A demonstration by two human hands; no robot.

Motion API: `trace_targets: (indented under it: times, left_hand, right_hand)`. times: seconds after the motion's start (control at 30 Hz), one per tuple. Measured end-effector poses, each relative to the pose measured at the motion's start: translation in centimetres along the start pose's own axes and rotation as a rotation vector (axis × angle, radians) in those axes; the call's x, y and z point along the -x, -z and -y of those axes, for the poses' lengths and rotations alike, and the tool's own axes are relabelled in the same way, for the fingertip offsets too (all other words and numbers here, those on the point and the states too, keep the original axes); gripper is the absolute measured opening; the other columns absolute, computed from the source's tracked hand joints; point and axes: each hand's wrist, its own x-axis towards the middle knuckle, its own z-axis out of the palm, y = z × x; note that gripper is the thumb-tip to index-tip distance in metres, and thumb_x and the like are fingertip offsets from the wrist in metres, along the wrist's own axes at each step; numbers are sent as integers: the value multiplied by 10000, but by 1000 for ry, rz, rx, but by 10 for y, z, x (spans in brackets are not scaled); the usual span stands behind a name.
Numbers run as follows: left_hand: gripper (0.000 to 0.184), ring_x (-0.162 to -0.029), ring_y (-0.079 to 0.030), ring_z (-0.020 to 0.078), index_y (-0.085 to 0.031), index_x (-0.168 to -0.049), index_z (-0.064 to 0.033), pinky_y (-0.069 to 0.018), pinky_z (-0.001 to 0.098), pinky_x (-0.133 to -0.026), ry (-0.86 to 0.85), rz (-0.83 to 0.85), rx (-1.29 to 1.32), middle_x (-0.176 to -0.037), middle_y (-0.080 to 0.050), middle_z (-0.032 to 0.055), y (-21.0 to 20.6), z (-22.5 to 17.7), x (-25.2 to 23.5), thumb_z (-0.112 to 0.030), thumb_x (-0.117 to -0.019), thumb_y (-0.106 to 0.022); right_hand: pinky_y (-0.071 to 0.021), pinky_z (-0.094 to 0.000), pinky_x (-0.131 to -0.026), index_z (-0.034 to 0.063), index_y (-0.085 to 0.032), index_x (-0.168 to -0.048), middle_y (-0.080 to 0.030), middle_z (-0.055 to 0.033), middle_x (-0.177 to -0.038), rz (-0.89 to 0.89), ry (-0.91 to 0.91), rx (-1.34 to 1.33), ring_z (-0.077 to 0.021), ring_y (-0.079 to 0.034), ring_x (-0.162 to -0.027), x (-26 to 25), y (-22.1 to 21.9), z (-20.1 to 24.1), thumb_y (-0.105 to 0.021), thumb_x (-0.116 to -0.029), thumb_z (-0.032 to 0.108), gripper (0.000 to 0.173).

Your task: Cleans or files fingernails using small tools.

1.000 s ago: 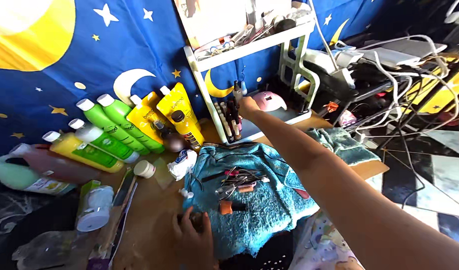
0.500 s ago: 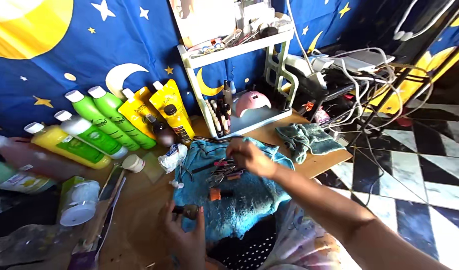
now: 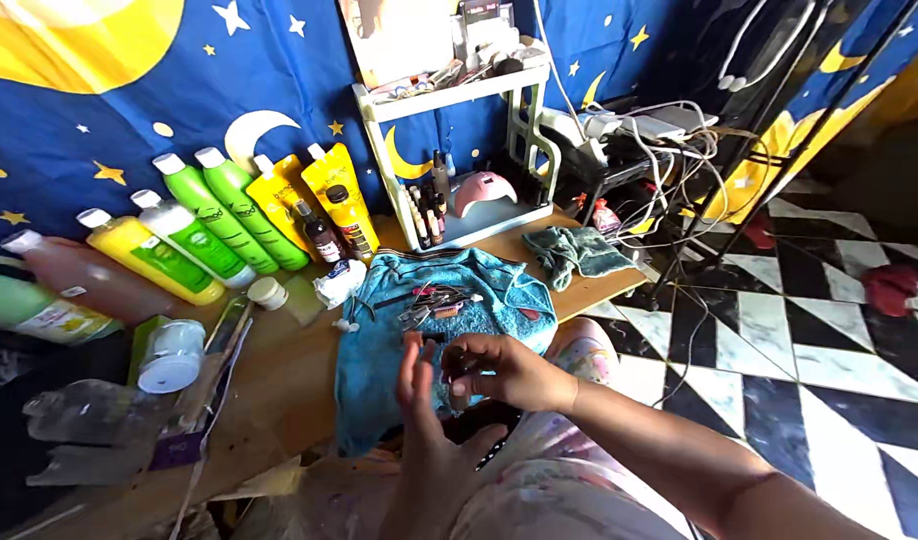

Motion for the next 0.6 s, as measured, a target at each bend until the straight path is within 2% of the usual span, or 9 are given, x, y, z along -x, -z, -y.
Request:
trace_targets:
  times: [0.03,0.1,0.17,0.2,0.27,0.4,0.47,0.53,0.6]
  left_hand:
    - [992,-1486,-353,186,-218,-1617,-235,-390,396,-1183,87,-15,176,-1654,-284,48,2,-2,-3,-606,-856,-733]
    - [890,-1316,-551,165,-263,-1586,-159,-526,391,-1024,416,-130,598,-1510,-492,42,0,-18,-11,-688,-928,-545]
    - [481,-1014,-700,171,-568,-1315,-190,-607,383,-846,689,-216,1002,-1149,-704,40,-3,-28,-12,-554,-1054,-393]
    - [487,-893,-716,157,-650,-1141,-163,-616,353,-774,793,-245,1114,-992,-726,49,-4,-31,-12,-514,-1081,-317]
    - [544,-700,-697,97,-675,-961,-140,-603,269,-618,907,-306,1080,-795,-706,20,-4,-32,-14,-432,-1105,-240]
    - [477,-435,-464,-2,-669,-1000,-105,-382,146,-383,713,-305,431,-678,-632,-56,3,-19,-12,-311,-1116,-254]
    - [401,-509,-484,-19,-673,-1011,-72,-391,130,-439,468,-257,164,-761,-644,-72,9,-11,-10,-244,-1108,-324]
    - [350,-687,-580,-42,-678,-1011,-33,-483,118,-609,220,-169,-93,-871,-677,-42,16,-4,-12,-225,-1092,-397]
    - [401,-743,-605,-31,-698,-972,-21,-508,134,-682,89,-129,-267,-855,-687,3,16,-3,-18,-282,-1084,-415]
  right_hand:
    - [-601,-306,-909,-63,-623,-1239,-705,-104,-1129,-37,51,-36,-126,-699,-1004,1,-2,8,-684,-971,64,303]
    - [-581,-333,-954,-73,-634,-1199,-696,-116,-1171,-100,217,-101,-147,-680,-1074,1,-10,18,-676,-957,5,258]
    - [-540,-380,-1047,-61,-676,-1134,-668,-163,-1252,-126,381,-37,-214,-629,-1218,1,-23,18,-708,-942,25,213]
    - [-516,-402,-1087,-53,-707,-1098,-651,-201,-1293,-141,435,53,-257,-602,-1275,1,-29,15,-721,-933,42,192]
    - [-492,-409,-1118,-10,-738,-1065,-638,-222,-1296,-187,478,268,-290,-586,-1295,5,-39,5,-716,-930,56,152]
    - [-574,-320,-965,-6,-709,-1148,-708,-148,-1116,-286,374,440,-198,-687,-1061,20,-40,-19,-704,-954,70,208]
    - [-597,-327,-900,-28,-652,-1219,-707,-165,-1099,-243,262,443,-199,-709,-982,27,-38,-27,-661,-993,106,263]
    - [-602,-384,-854,-32,-633,-1268,-693,-183,-1093,-120,163,483,-245,-708,-942,29,-37,-29,-607,-1038,197,326]
    - [-601,-465,-807,-29,-625,-1238,-687,-194,-1069,4,31,519,-293,-710,-914,27,-35,-22,-569,-1055,248,337]
